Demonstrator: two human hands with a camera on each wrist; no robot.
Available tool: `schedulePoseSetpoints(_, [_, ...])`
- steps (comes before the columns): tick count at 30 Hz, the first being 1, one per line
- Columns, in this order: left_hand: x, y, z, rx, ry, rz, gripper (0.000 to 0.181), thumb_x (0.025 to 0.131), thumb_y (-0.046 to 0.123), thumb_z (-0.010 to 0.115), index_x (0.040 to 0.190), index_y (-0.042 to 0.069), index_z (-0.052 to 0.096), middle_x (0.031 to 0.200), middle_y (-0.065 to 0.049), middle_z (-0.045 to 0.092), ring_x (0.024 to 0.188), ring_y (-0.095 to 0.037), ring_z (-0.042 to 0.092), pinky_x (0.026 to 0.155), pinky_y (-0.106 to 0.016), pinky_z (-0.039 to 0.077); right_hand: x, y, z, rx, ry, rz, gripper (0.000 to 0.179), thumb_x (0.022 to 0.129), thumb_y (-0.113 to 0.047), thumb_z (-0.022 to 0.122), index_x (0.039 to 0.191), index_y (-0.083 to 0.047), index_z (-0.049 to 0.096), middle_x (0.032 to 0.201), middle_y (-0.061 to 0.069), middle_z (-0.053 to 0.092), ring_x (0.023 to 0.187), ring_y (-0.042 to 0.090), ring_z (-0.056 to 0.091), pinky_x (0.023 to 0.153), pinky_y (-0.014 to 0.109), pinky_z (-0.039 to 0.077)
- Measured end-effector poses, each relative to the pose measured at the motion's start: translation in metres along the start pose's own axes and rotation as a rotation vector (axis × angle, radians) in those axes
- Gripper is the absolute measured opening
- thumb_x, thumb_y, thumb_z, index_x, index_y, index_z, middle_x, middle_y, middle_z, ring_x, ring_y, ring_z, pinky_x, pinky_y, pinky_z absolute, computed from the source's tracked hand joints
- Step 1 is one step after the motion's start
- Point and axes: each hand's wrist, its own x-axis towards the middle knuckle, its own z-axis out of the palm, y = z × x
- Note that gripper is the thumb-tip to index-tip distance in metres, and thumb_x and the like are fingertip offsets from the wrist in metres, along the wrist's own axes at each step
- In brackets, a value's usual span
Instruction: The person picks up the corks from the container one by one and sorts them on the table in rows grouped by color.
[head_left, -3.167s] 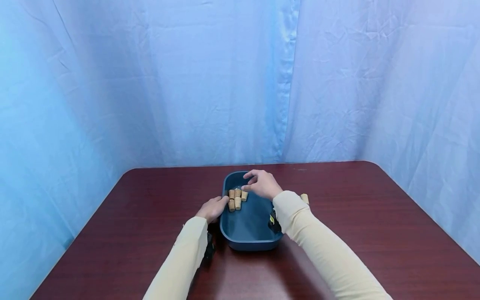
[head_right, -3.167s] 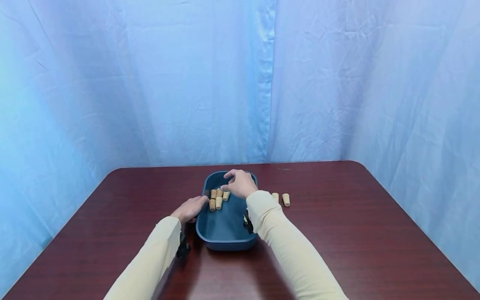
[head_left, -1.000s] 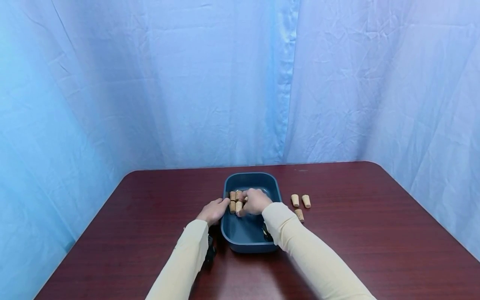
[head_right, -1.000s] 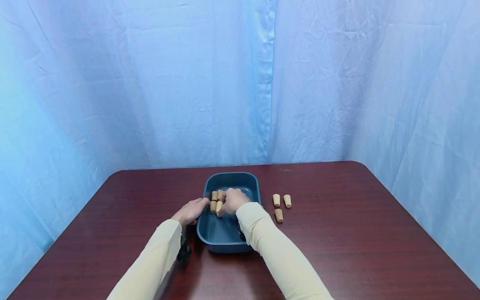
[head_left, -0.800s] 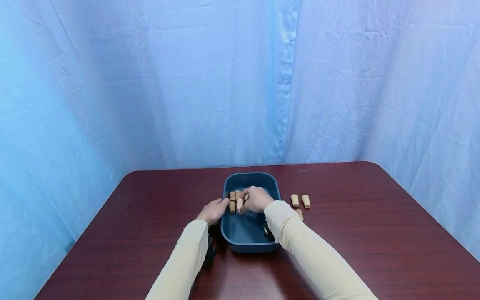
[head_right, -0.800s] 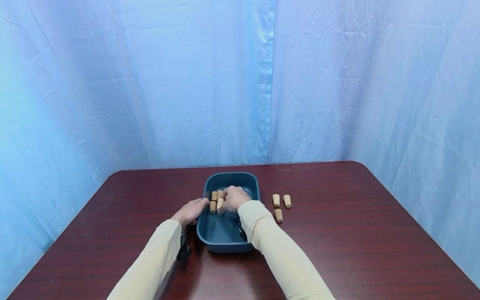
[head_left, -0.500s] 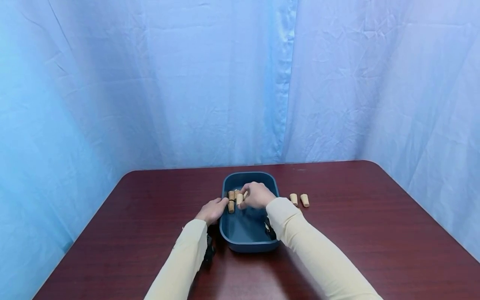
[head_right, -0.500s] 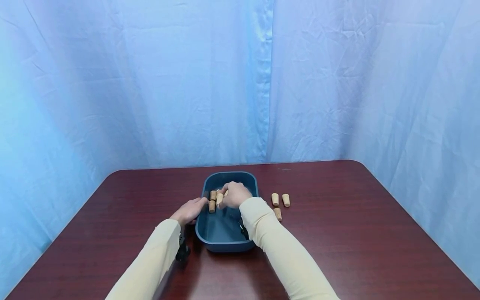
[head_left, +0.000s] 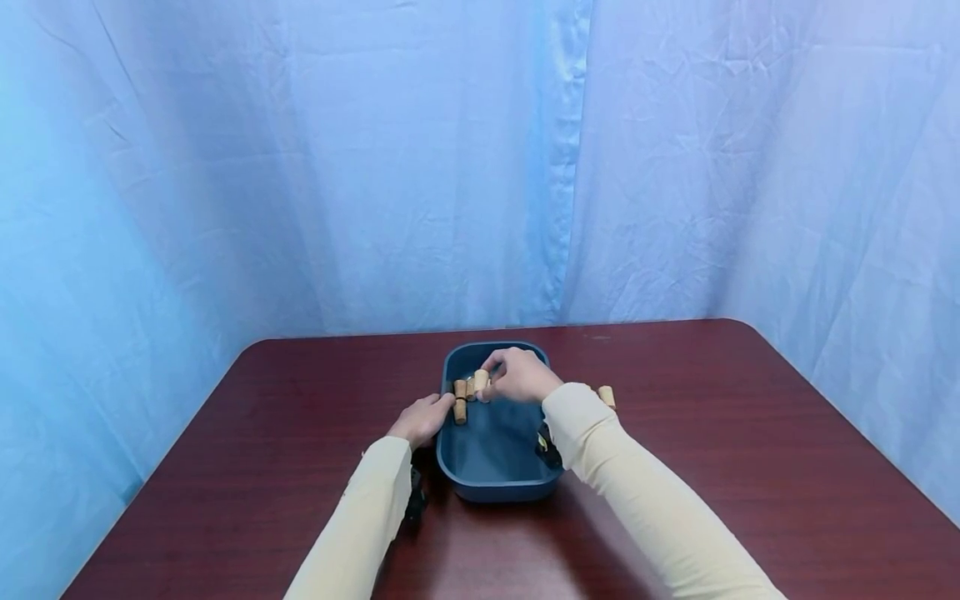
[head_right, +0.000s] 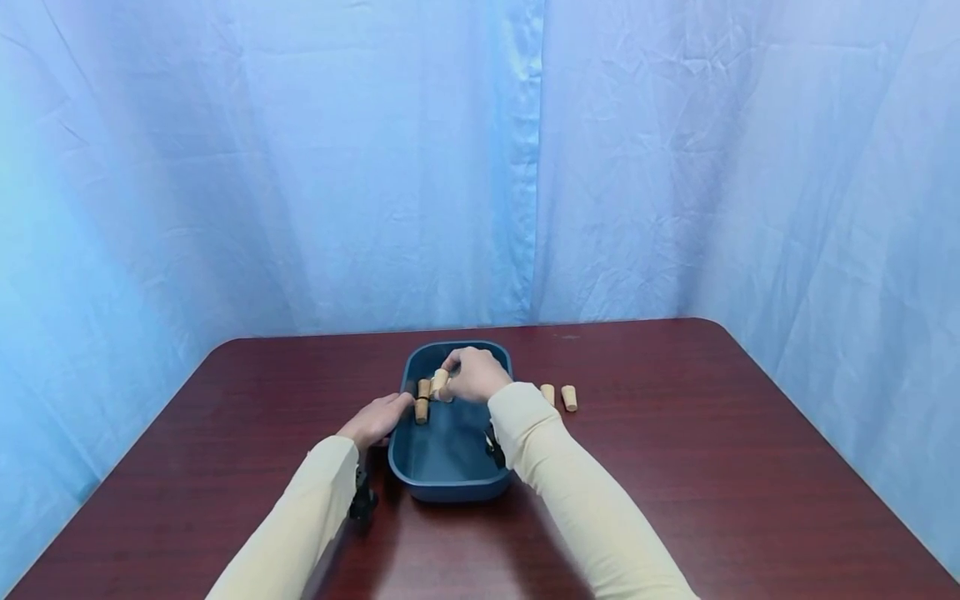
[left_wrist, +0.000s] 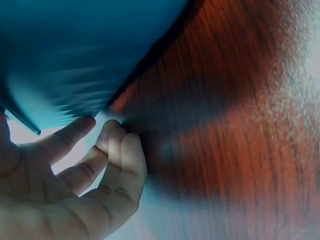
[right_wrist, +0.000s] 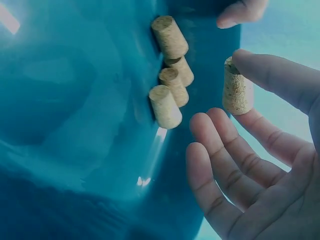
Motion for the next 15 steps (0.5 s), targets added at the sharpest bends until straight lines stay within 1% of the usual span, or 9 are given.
schedulePoseSetpoints(4, [0.0,0.0,0.0,-0.015,-0.003,-0.007,0.06,0.109,0.036,0.034,0.155,-0.003,0.037,0.154,-0.025,0.043,0.134,-0.04,0.049,0.106,-0.053,0.044,-0.004,-0.004,-0.006,0.024,0.02,-0.01,0.037,0.092,-0.02,0.077,0.125,-0.007,0.068,0.103,0.008,0.069,0.095,0.024,0.065,0.089,0.044,0.055])
schedulePoseSetpoints(12, [0.0,-0.001,0.0,0.005,0.011,0.004,0.061,0.108,0.036,0.035,0.153,-0.004,0.039,0.151,-0.026,0.046,0.127,-0.039,0.053,0.106,-0.054,0.045,-0.011,-0.005,-0.016,0.029,0.06,-0.037,0.039,0.093,-0.022,0.076,0.127,-0.005,0.067,0.109,0.013,0.069,0.1,0.027,0.065,0.091,0.046,0.054])
schedulePoseSetpoints(15, [0.0,-0.001,0.001,-0.001,0.012,0.008,0.061,0.108,0.036,0.035,0.153,-0.004,0.039,0.151,-0.026,0.046,0.128,-0.039,0.053,0.106,-0.053,0.045,-0.014,-0.003,-0.021,0.017,0.067,-0.043,0.039,0.093,-0.022,0.076,0.128,-0.006,0.067,0.109,0.012,0.069,0.101,0.027,0.065,0.092,0.046,0.054])
